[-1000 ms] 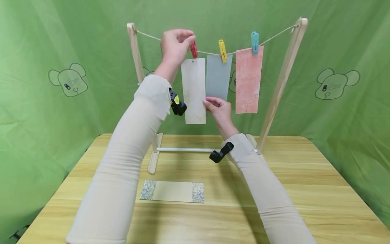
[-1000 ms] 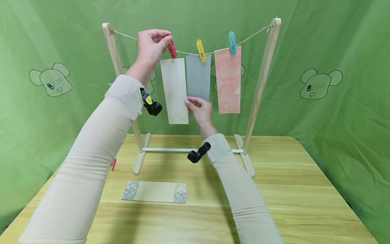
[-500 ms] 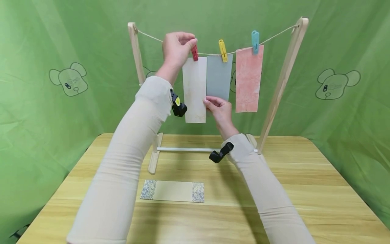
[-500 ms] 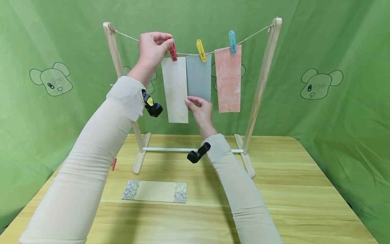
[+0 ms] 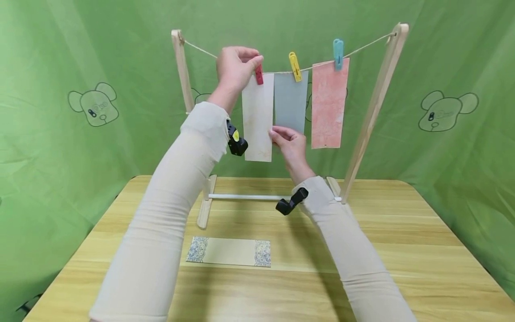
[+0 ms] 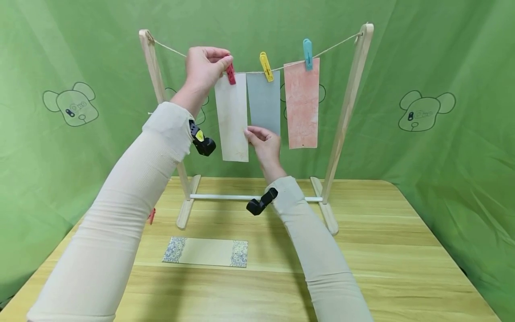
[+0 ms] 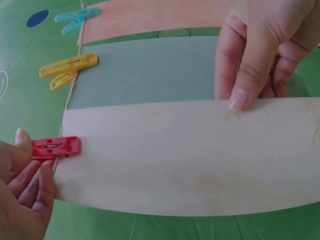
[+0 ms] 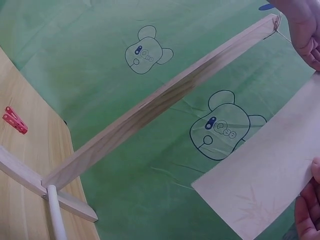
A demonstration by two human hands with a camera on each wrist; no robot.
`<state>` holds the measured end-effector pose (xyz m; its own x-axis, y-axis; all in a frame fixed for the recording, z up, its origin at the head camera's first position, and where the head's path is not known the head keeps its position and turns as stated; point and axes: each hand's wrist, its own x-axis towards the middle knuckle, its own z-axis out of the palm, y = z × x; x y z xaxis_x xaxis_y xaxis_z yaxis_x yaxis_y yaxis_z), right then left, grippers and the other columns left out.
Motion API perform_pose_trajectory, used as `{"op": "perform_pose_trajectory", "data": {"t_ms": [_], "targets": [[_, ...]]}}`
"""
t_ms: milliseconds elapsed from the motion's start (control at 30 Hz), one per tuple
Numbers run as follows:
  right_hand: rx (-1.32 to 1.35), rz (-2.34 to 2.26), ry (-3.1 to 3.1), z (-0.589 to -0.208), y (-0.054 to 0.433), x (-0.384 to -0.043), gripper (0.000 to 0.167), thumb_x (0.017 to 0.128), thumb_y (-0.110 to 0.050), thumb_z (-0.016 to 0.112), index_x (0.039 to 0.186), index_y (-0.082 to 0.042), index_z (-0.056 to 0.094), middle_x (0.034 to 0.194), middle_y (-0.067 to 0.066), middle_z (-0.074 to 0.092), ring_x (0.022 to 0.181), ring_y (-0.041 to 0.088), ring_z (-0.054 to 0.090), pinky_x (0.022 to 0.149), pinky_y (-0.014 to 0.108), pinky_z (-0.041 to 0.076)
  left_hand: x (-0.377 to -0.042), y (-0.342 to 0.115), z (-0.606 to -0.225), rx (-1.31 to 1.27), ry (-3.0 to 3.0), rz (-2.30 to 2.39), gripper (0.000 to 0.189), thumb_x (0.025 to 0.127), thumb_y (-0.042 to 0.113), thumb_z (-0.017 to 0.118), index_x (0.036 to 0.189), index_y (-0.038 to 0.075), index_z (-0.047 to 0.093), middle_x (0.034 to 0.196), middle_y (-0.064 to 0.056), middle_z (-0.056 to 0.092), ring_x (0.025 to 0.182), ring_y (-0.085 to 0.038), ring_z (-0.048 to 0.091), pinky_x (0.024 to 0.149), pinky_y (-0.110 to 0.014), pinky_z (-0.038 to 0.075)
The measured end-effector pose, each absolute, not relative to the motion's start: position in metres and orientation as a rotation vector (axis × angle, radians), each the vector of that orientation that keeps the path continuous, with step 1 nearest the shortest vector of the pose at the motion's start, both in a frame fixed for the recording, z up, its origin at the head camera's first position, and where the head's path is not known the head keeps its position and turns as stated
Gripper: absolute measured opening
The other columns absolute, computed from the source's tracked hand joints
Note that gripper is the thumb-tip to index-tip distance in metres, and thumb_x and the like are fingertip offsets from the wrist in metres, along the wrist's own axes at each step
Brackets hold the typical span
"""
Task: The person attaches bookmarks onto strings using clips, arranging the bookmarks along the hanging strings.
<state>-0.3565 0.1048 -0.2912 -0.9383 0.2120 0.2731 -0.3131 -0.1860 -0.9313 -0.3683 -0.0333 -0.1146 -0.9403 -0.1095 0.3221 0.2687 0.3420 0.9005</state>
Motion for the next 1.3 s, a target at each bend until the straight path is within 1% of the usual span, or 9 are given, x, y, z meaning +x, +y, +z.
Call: {"op": "perform_pose_trajectory", "data": {"t_ms": [167,267,367,500,600,700,900,1067,1300], "targets": [[0.112,2.197,-1.742,-0.292,0.105,-0.357,0.012,0.081,-0.003,0.073,0.093,-0.004,0.072,0.076,-0.003,0.07,0.067,0.007,0.063,0.069,0.021,0.056,-0.368,-0.033,-0.115,-0.153,-2.319,-1.653,0.025,0.085,0.023,0.071,0.11,0.018,0.07,0.108,0.004,0.07,0.1,-0.008,0.061,0.084,-0.016,0.047],[0.104,2.203,-1.741,-0.292,0.106,-0.357,0.01,0.08,-0.004,0.073,0.089,-0.008,0.072,0.078,-0.002,0.07,0.068,0.008,0.064,0.073,0.024,0.057,-0.368,-0.033,-0.114,-0.174,-2.32,-1.693,0.027,0.086,0.022,0.07,0.112,0.016,0.069,0.111,0.003,0.069,0.1,-0.009,0.061,0.08,-0.015,0.05],[0.102,2.209,-1.741,-0.292,0.107,-0.356,0.012,0.08,-0.005,0.074,0.092,-0.007,0.072,0.08,0.0,0.071,0.069,0.008,0.064,0.075,0.025,0.057,-0.368,-0.033,-0.113,-0.201,-2.322,-1.729,0.031,0.086,0.022,0.07,0.116,0.014,0.067,0.114,0.002,0.067,0.101,-0.01,0.061,0.079,-0.015,0.051],[0.11,2.213,-1.743,-0.293,0.107,-0.357,0.016,0.08,-0.005,0.074,0.095,-0.004,0.071,0.081,0.001,0.071,0.07,0.008,0.064,0.072,0.022,0.056,-0.366,-0.033,-0.112,-0.221,-2.329,-1.76,0.035,0.087,0.021,0.069,0.12,0.012,0.064,0.118,0.001,0.065,0.105,-0.01,0.06,0.079,-0.015,0.052],[0.116,2.221,-1.742,-0.294,0.107,-0.357,0.013,0.08,-0.003,0.073,0.093,-0.005,0.071,0.077,-0.002,0.07,0.07,0.008,0.063,0.07,0.02,0.056,-0.364,-0.034,-0.113,-0.231,-2.321,-1.777,0.038,0.087,0.018,0.069,0.123,0.011,0.062,0.119,0.001,0.065,0.107,-0.009,0.059,0.08,-0.015,0.051],[0.113,2.221,-1.755,-0.296,0.108,-0.358,0.012,0.081,-0.002,0.072,0.093,-0.005,0.07,0.076,-0.003,0.069,0.07,0.008,0.064,0.073,0.023,0.056,-0.362,-0.035,-0.114,-0.26,-2.293,-1.793,0.04,0.087,0.015,0.069,0.126,0.01,0.059,0.12,0.0,0.065,0.108,-0.009,0.058,0.082,-0.015,0.051],[0.13,2.223,-1.807,-0.303,0.113,-0.358,0.019,0.082,-0.006,0.073,0.1,-0.002,0.069,0.082,0.0,0.072,0.073,0.01,0.065,0.078,0.026,0.056,-0.359,-0.043,-0.12,-0.293,-2.191,-1.875,0.041,0.087,0.012,0.069,0.127,0.009,0.059,0.12,-0.002,0.065,0.108,-0.01,0.06,0.083,-0.018,0.052],[0.14,2.229,-1.869,-0.314,0.119,-0.355,0.027,0.084,-0.007,0.07,0.109,0.003,0.065,0.08,-0.006,0.071,0.074,0.007,0.065,0.081,0.027,0.055,-0.354,-0.055,-0.124,-0.353,-2.104,-1.897,0.041,0.085,0.009,0.07,0.125,0.007,0.06,0.122,-0.004,0.064,0.108,-0.01,0.06,0.084,-0.019,0.052],[0.107,2.284,-2.01,-0.331,0.124,-0.334,0.029,0.085,-0.011,0.07,0.112,-0.002,0.065,0.088,-0.007,0.072,0.083,0.008,0.065,0.077,0.021,0.054,-0.333,-0.083,-0.145,-0.386,-2.006,-1.971,0.041,0.084,0.006,0.07,0.123,0.007,0.06,0.122,-0.004,0.064,0.106,-0.012,0.061,0.086,-0.019,0.052]]}}
